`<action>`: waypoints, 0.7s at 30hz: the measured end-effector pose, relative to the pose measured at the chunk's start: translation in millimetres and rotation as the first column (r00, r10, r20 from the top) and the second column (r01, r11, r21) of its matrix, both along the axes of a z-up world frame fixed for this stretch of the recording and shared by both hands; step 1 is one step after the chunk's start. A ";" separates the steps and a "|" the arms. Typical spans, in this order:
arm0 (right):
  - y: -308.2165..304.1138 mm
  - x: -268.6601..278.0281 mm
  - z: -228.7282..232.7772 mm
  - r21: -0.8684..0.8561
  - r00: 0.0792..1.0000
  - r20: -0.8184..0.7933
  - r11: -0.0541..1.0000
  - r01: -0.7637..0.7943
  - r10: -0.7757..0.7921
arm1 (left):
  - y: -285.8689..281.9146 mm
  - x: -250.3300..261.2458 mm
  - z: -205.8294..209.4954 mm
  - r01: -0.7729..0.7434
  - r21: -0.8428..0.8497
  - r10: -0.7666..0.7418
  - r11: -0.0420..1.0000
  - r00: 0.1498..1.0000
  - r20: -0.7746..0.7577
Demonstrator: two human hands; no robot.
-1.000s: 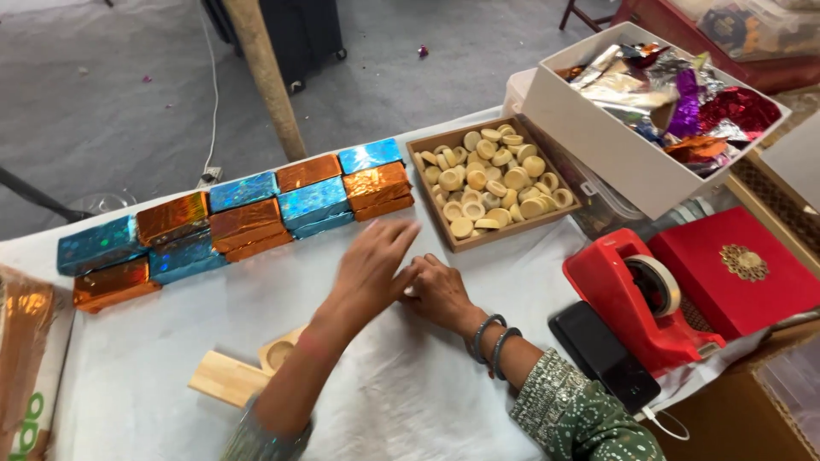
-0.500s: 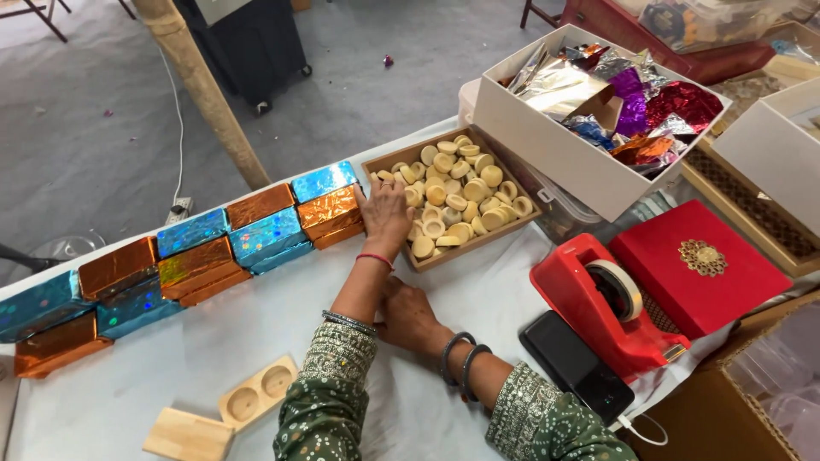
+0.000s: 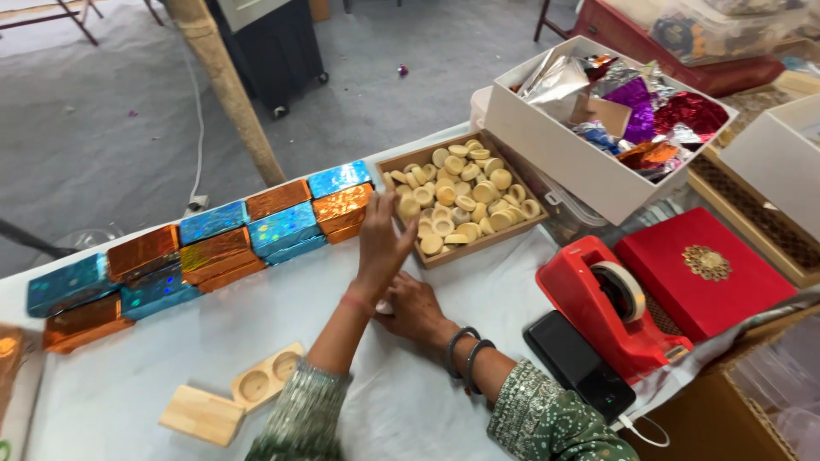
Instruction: Cleaning and assembling small wooden candle holders or toy components using a cloth.
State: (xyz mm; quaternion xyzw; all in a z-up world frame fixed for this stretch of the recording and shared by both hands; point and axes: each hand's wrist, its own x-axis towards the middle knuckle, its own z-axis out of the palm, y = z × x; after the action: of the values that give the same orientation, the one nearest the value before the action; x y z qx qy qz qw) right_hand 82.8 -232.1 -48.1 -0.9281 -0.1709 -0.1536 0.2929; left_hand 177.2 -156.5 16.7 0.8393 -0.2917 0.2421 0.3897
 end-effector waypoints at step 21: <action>21.0 -20.5 15.5 0.598 0.898 0.011 0.717 -0.358 0.439 | 136.3 -144.6 -53.9 -0.099 -0.280 -0.063 0.955 0.854 -0.517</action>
State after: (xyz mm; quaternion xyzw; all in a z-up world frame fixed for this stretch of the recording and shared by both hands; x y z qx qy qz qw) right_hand 62.3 -211.1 -32.6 -0.7409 -0.2914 -0.0703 0.6010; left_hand 32.6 -20.2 -37.2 0.8079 -0.1277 0.0508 0.5730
